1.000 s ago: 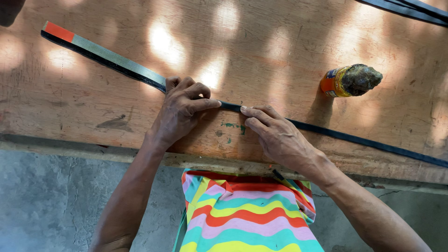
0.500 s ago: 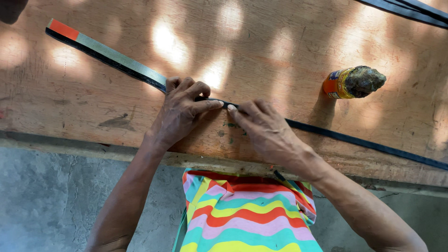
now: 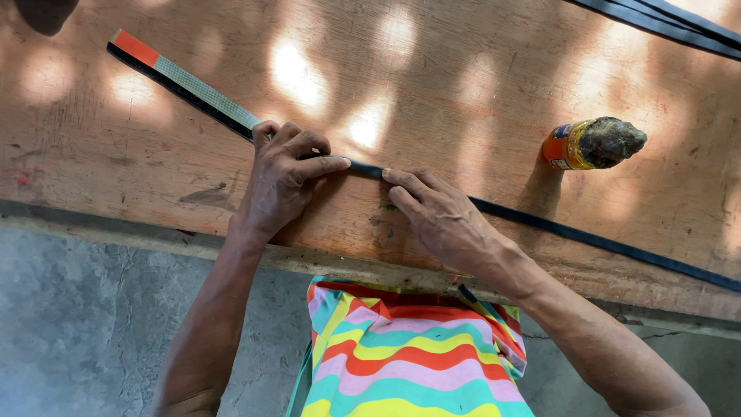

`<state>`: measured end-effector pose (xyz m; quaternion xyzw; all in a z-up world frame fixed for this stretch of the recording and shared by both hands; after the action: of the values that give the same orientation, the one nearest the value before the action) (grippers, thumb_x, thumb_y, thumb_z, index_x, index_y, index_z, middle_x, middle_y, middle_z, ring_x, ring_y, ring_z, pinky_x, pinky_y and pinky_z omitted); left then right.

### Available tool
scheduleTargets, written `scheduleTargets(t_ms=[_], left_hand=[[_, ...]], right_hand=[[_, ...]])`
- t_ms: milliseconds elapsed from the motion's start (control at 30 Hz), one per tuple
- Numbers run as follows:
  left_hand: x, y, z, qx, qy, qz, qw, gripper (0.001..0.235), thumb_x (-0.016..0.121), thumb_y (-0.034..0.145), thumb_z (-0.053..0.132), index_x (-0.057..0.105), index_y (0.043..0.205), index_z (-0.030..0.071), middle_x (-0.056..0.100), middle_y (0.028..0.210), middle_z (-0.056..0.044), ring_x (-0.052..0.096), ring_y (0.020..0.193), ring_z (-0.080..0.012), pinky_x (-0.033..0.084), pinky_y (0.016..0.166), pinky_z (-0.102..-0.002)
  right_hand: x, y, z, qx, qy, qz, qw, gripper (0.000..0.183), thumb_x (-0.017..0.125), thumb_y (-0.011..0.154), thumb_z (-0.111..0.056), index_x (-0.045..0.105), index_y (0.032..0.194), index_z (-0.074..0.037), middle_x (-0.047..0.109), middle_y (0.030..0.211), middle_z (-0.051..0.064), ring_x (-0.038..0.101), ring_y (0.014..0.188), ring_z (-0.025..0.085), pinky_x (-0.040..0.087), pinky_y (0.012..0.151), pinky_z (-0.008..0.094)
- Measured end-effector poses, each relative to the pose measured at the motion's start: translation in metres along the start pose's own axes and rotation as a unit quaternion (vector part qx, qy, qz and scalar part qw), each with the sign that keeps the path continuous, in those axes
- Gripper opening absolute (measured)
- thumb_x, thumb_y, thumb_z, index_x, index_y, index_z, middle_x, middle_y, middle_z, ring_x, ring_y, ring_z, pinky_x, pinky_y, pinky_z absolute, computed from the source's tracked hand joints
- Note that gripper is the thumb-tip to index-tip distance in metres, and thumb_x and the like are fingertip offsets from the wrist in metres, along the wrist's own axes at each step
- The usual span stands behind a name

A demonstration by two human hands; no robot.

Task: The person aligns a black rubber strip along the edge of a wooden table, presses it down, and then uses a cylindrical tool to roll over the strip repeatedly. The person repeats this process on a second strip, ensuring both are firmly attached to the table surface.

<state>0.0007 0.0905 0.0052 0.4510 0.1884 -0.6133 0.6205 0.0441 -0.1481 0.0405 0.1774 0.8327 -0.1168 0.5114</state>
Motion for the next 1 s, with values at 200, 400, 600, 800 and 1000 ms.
scheduleTargets(t_ms=[200,400,600,800,1000], left_hand=[[0.0,0.002,-0.002,-0.002,0.005,0.0,1.0,0.024,0.081,0.086,0.015,0.081,0.103,0.032,0.069,0.103,0.009,0.058,0.1,-0.0134,0.032,0.103,-0.039],[-0.001,0.001,-0.003,0.0,0.008,-0.003,1.0,0.019,0.081,0.088,0.021,0.081,0.103,0.031,0.069,0.103,0.007,0.058,0.099,-0.0139,0.032,0.102,-0.04],[0.001,0.001,-0.004,-0.003,0.012,-0.01,1.0,0.018,0.082,0.088,0.022,0.081,0.103,0.031,0.068,0.103,0.007,0.057,0.101,-0.0149,0.031,0.103,-0.04],[-0.001,-0.002,-0.014,-0.01,-0.011,-0.006,1.0,0.022,0.084,0.084,0.022,0.081,0.103,0.031,0.07,0.103,0.007,0.058,0.102,-0.0139,0.031,0.105,-0.041],[-0.014,-0.008,-0.029,-0.041,-0.025,0.013,0.999,0.024,0.086,0.083,0.022,0.081,0.105,0.032,0.07,0.102,0.009,0.058,0.102,-0.0124,0.031,0.107,-0.04]], right_hand=[[-0.001,0.003,0.001,0.001,-0.009,-0.003,1.0,0.037,0.063,0.077,0.002,0.057,0.114,0.002,0.055,0.137,0.018,0.053,0.124,0.036,0.047,0.107,0.044],[-0.002,0.006,0.0,0.011,-0.004,-0.004,1.0,0.05,0.062,0.075,0.004,0.055,0.125,0.003,0.056,0.133,0.017,0.055,0.117,0.035,0.048,0.105,0.043],[0.002,0.018,0.0,0.055,0.015,-0.042,0.997,0.065,0.064,0.081,0.002,0.052,0.145,-0.002,0.056,0.127,0.015,0.053,0.116,0.034,0.048,0.103,0.043],[0.011,0.029,-0.011,-0.025,-0.043,-0.013,0.999,0.045,0.065,0.08,-0.002,0.057,0.123,0.008,0.051,0.142,0.019,0.051,0.128,0.034,0.046,0.112,0.04],[0.01,0.033,-0.009,-0.002,-0.027,-0.028,0.999,0.037,0.065,0.082,-0.003,0.059,0.118,0.006,0.052,0.139,0.018,0.052,0.123,0.034,0.045,0.108,0.04]])
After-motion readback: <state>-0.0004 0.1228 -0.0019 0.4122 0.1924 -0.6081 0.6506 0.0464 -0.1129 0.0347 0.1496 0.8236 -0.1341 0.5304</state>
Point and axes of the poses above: each hand's wrist, its own y-axis towards the middle knuckle, its own x-axis out of the palm, z = x × y, the point moved 3 cm from there along y, towards the middle knuckle
